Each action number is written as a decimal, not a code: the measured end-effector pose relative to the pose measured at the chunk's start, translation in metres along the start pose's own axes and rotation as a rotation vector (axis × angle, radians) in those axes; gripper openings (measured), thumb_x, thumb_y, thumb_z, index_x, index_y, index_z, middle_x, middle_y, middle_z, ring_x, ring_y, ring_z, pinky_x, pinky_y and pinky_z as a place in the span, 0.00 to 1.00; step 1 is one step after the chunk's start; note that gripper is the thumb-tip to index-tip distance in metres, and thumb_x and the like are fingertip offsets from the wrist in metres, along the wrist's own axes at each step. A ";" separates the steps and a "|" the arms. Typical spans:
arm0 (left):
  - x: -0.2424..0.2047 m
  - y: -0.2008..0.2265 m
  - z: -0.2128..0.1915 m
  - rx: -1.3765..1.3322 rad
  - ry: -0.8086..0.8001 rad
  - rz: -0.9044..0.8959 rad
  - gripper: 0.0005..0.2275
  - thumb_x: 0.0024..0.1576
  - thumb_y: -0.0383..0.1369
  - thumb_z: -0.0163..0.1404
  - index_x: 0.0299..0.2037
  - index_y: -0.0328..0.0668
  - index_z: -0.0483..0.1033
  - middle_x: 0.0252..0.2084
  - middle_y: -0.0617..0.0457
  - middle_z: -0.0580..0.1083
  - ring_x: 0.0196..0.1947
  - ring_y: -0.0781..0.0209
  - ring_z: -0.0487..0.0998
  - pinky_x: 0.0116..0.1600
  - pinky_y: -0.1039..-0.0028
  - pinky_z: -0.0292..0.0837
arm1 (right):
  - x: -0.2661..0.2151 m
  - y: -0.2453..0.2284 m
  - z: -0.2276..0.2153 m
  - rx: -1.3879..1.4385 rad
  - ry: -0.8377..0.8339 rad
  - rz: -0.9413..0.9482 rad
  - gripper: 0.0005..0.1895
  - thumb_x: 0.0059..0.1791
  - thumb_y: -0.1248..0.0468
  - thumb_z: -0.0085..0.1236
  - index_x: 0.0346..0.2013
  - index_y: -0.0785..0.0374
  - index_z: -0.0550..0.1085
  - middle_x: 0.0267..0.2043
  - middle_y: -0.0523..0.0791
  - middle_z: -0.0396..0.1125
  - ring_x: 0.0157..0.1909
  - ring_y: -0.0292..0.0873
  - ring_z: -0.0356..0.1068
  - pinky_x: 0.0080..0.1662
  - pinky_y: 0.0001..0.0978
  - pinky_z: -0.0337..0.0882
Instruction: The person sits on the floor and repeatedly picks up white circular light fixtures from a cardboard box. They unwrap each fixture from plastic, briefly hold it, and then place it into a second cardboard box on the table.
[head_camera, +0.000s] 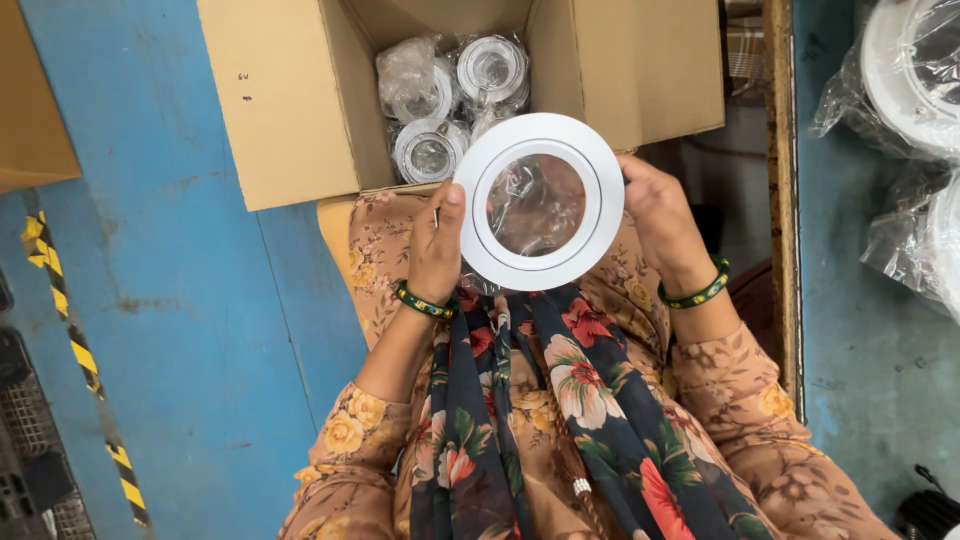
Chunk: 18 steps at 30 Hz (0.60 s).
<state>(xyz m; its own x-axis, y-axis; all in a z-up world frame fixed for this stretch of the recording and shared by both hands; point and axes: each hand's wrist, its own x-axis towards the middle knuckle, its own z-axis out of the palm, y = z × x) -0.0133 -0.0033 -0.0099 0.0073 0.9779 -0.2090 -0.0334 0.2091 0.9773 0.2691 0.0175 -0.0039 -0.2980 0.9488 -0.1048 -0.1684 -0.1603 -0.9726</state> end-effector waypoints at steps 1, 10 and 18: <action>0.000 0.000 -0.001 -0.022 0.000 0.020 0.29 0.68 0.53 0.40 0.61 0.31 0.73 0.41 0.53 0.77 0.38 0.70 0.74 0.46 0.78 0.71 | -0.001 -0.004 0.002 -0.157 -0.014 -0.067 0.34 0.55 0.48 0.58 0.63 0.74 0.68 0.55 0.48 0.68 0.58 0.39 0.66 0.61 0.31 0.65; -0.008 0.010 -0.008 -0.097 0.016 0.119 0.32 0.68 0.54 0.40 0.66 0.27 0.68 0.53 0.50 0.76 0.51 0.67 0.73 0.57 0.77 0.69 | -0.001 -0.024 0.032 -0.350 0.020 -0.107 0.28 0.57 0.45 0.44 0.49 0.70 0.74 0.48 0.48 0.73 0.51 0.39 0.67 0.55 0.29 0.67; -0.003 0.009 0.005 -0.302 0.129 0.138 0.28 0.71 0.50 0.39 0.63 0.25 0.70 0.53 0.49 0.75 0.51 0.64 0.73 0.58 0.74 0.68 | 0.001 -0.011 0.041 -0.093 -0.066 -0.086 0.26 0.56 0.50 0.53 0.53 0.72 0.71 0.46 0.51 0.74 0.49 0.42 0.73 0.55 0.32 0.71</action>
<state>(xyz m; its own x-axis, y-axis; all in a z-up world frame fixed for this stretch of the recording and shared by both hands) -0.0089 -0.0042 -0.0006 -0.1436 0.9848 -0.0972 -0.3190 0.0470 0.9466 0.2323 0.0091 0.0151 -0.3482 0.9374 -0.0088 -0.1096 -0.0501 -0.9927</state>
